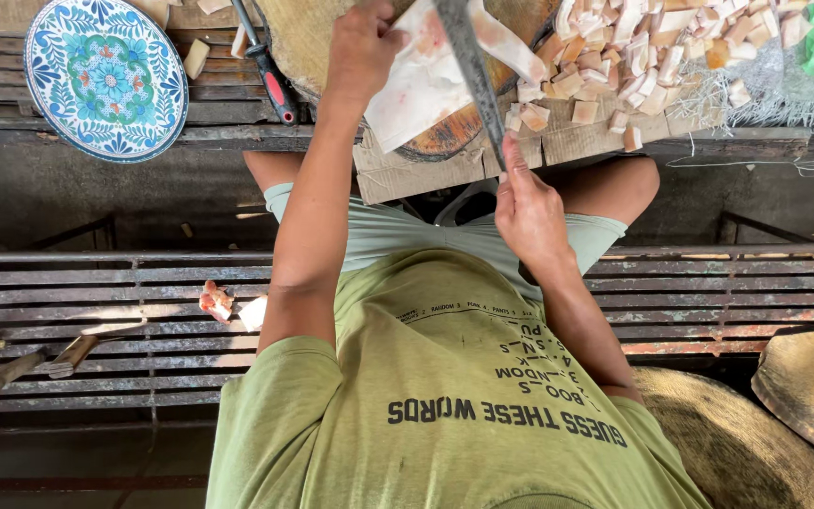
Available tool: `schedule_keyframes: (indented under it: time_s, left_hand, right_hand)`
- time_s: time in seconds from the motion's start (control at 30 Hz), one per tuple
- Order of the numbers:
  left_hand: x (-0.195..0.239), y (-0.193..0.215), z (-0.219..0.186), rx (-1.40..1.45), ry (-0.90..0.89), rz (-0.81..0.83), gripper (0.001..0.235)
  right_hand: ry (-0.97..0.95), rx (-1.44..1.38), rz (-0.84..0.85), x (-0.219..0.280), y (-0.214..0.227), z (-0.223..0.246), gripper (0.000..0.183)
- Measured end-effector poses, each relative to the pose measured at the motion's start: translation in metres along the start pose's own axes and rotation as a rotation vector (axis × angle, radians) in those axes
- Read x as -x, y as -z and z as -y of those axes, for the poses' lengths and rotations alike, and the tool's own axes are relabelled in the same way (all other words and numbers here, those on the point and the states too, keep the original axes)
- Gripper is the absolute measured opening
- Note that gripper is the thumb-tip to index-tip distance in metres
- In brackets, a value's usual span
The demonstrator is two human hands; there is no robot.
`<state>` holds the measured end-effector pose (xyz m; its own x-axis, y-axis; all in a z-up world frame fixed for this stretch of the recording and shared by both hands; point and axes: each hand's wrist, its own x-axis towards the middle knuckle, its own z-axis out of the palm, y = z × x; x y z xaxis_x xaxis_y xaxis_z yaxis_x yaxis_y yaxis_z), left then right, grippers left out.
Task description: The person uses a large knife to cut a slab of pork fat into strips and then into small cubes on a round wooden cutting board. The cut pieces accumulate on the board and nearby surface throughout the clip.
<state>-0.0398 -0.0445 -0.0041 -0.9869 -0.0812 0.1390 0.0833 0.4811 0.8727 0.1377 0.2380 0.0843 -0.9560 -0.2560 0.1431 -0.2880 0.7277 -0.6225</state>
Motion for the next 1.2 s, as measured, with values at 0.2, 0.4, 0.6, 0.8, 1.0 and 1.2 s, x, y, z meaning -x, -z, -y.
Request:
schedule_keyframes:
  time_s: [0.2,0.4,0.6,0.8,1.0,1.2]
  left_hand:
    - [0.03,0.039,-0.005,-0.221,-0.003,-0.005,0.027]
    - [0.033,0.042,-0.013,-0.211,0.008,0.032,0.024]
    - [0.035,0.042,-0.008,-0.135,0.051,0.069,0.024]
    - [0.04,0.049,-0.007,-0.056,0.034,0.14,0.02]
    - [0.033,0.044,-0.002,0.023,0.033,0.207,0.017]
    - [0.018,0.016,0.026,0.021,-0.141,0.09,0.02]
  right_hand:
    - [0.021,0.149,0.118,0.001,-0.011,0.003,0.069]
    - [0.057,0.102,0.035,-0.005,0.015,0.023,0.065]
    - [0.212,-0.318,-0.596,0.01,0.051,0.027,0.062]
    - [0.167,0.165,-0.009,-0.002,0.001,0.018,0.07]
    - [0.016,0.201,0.151,-0.008,0.007,0.006,0.066]
    - [0.112,0.109,0.143,-0.055,-0.018,0.006,0.071]
